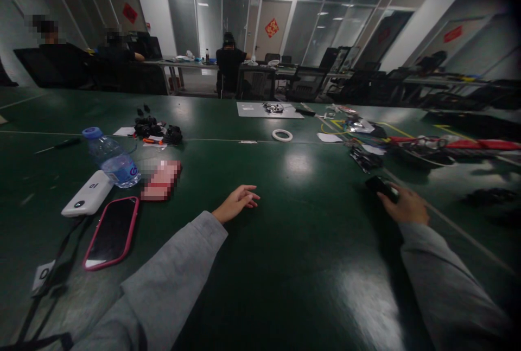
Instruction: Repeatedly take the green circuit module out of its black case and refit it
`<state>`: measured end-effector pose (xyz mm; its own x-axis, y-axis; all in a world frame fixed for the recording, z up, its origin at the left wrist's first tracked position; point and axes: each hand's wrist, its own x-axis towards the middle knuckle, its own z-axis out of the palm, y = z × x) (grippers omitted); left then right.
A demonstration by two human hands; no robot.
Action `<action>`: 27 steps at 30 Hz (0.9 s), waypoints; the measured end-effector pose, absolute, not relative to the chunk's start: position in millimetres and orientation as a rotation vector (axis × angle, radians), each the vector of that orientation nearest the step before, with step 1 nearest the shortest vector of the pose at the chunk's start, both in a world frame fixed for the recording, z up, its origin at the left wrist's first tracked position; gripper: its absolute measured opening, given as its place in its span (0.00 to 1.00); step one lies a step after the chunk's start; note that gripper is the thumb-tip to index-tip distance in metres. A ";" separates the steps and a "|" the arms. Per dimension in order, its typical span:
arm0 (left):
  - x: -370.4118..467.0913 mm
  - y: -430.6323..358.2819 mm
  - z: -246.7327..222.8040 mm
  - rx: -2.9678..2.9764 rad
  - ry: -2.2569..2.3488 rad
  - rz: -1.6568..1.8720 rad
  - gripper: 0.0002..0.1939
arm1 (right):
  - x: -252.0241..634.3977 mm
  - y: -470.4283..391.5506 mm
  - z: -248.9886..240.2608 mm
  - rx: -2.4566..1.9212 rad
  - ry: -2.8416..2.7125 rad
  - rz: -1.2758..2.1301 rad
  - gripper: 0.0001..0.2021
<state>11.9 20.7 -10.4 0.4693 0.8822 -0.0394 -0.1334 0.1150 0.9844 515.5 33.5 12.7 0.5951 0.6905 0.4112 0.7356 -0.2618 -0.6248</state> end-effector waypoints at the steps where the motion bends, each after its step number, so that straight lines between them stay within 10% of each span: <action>1: 10.1 24.1 -10.3 1.158 0.765 0.875 0.21 | 492.9 39.9 17.7 -1.932 -1.114 0.066 0.22; 13: 8.6 59.8 -18.8 0.997 0.952 1.313 0.28 | 156.1 66.6 -1.7 -0.856 -0.556 1.840 0.09; 27: -1.5 89.1 -10.8 0.893 0.842 1.190 0.29 | 154.8 82.6 -12.3 -0.644 -0.350 2.085 0.11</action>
